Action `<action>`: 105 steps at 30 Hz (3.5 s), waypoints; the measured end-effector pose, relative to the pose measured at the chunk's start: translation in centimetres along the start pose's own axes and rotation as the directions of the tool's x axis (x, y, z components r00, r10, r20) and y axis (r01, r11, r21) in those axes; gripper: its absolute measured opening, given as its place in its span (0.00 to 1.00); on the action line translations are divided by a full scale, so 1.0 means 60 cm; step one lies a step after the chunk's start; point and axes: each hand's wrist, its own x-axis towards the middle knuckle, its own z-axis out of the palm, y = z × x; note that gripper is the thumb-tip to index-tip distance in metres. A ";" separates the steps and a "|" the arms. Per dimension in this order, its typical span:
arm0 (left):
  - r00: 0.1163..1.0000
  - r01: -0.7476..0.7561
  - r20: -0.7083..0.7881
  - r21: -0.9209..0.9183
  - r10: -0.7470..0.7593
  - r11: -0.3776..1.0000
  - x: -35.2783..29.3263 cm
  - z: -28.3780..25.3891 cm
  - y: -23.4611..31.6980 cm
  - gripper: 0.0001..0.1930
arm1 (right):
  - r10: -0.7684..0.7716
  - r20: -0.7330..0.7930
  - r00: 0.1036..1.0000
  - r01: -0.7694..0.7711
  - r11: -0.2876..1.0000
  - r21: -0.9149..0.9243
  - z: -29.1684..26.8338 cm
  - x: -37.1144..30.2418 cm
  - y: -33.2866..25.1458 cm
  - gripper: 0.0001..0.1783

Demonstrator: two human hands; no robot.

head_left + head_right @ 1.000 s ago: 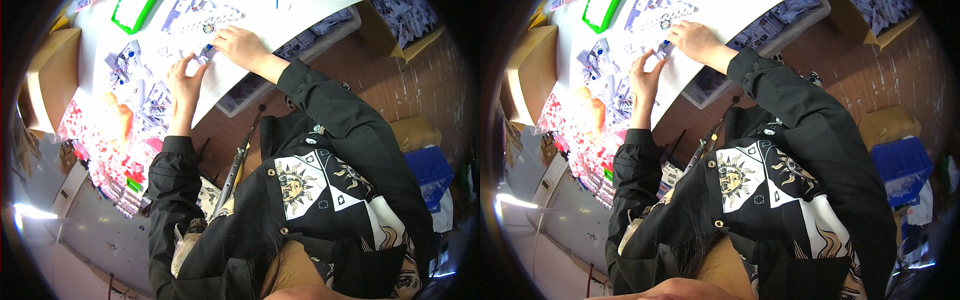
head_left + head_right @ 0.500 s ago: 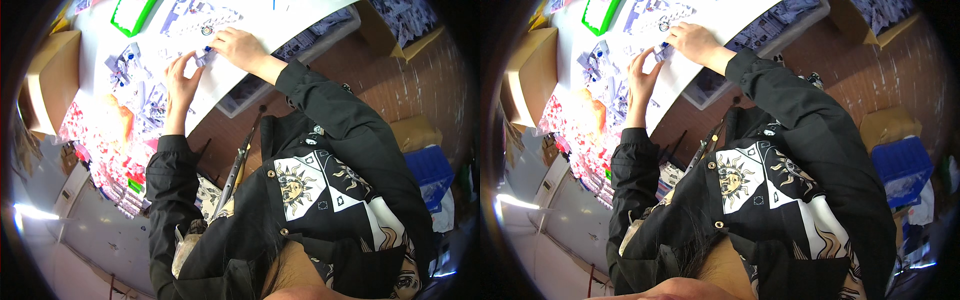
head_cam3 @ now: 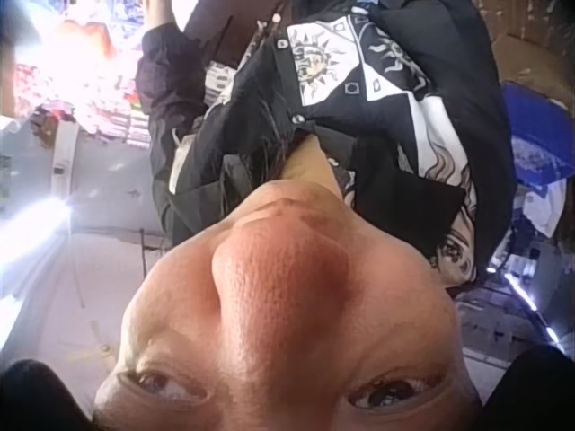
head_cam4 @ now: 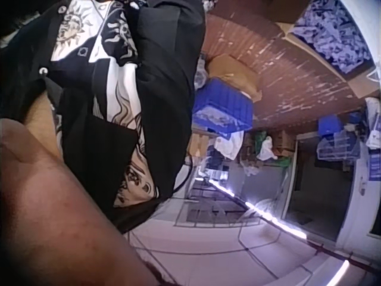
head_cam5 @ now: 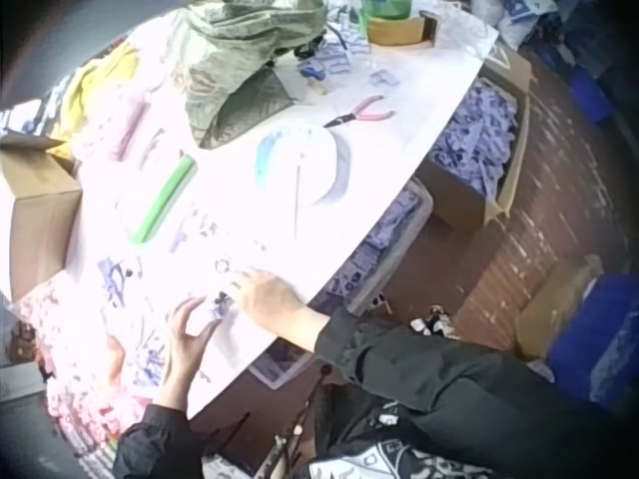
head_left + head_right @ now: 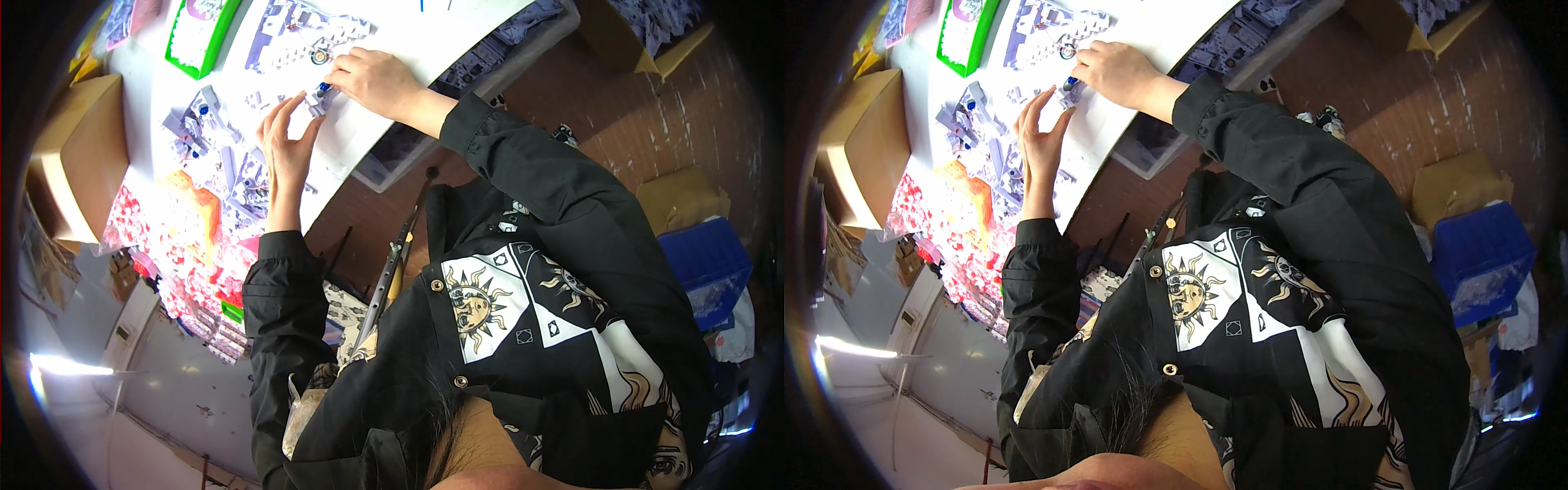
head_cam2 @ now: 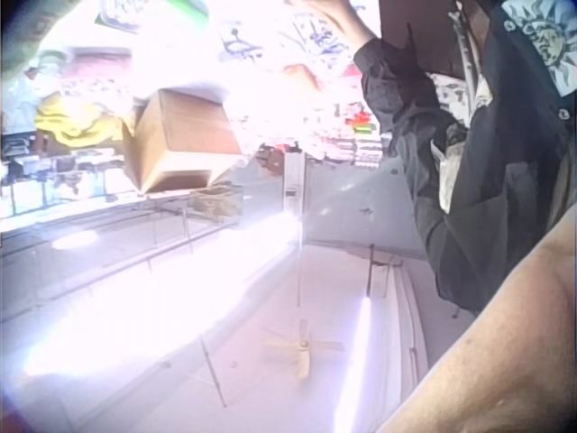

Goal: The person assembles small plastic parts and electronic components into larger units by hand, using glue and a brush to join them.

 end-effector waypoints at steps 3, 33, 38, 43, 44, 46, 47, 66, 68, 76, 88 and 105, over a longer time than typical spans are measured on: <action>1.000 -0.028 -0.011 0.039 0.029 0.999 -0.001 -0.002 0.000 0.24 | 0.001 -0.002 1.000 -0.001 1.000 0.002 -0.002 0.002 -0.003 0.08; 0.996 -0.090 0.019 0.254 0.088 0.963 0.012 -0.012 0.039 0.21 | 0.003 0.000 1.000 -0.003 1.000 0.001 -0.010 0.000 -0.009 0.05; 0.996 -0.094 0.020 0.259 0.092 0.961 0.014 -0.010 0.038 0.21 | 0.000 -0.005 1.000 0.000 1.000 0.011 -0.008 -0.002 -0.006 0.05; 0.989 -0.124 0.111 0.223 0.101 0.967 0.028 -0.018 0.031 0.20 | -0.019 -0.032 0.999 0.019 1.000 -0.007 -0.006 -0.001 -0.004 0.08; 0.985 -0.135 0.138 0.208 0.108 0.969 0.032 -0.017 0.031 0.20 | -0.010 -0.100 0.995 0.010 1.000 -0.002 -0.004 -0.002 -0.002 0.10; 0.984 -0.138 0.142 0.207 0.110 0.969 0.032 -0.022 0.025 0.19 | -0.060 -0.083 0.995 0.062 0.998 0.031 -0.013 0.007 -0.019 0.13; 0.981 -0.150 0.150 0.199 0.121 0.968 0.032 -0.024 0.022 0.19 | -0.101 -0.066 0.993 0.105 0.993 0.057 -0.017 0.011 -0.026 0.15; 0.991 0.115 -0.046 -0.153 -0.123 0.981 -0.004 0.001 -0.017 0.21 | 0.644 0.682 0.346 -0.894 0.006 0.448 -0.014 0.029 -0.091 0.20; 0.989 0.134 -0.043 -0.165 -0.142 0.977 -0.004 -0.005 -0.008 0.21 | 0.589 0.690 0.422 -0.840 -0.032 0.541 -0.002 0.041 -0.100 0.17; 0.883 0.438 0.182 -0.651 -0.433 0.620 -0.005 -0.023 -0.002 0.29 | 0.580 0.591 0.560 -0.704 -0.042 0.709 0.015 0.057 -0.088 0.10; 0.792 0.410 0.375 -0.912 -0.482 -0.037 0.086 -0.011 -0.030 0.16 | 0.529 0.595 0.605 -0.671 -0.062 0.739 0.023 0.165 -0.064 0.09; 0.873 0.441 0.064 -0.527 -0.484 0.726 0.177 -0.009 -0.075 0.20 | 0.586 0.251 0.770 -0.493 0.797 -0.349 0.031 0.234 0.039 0.44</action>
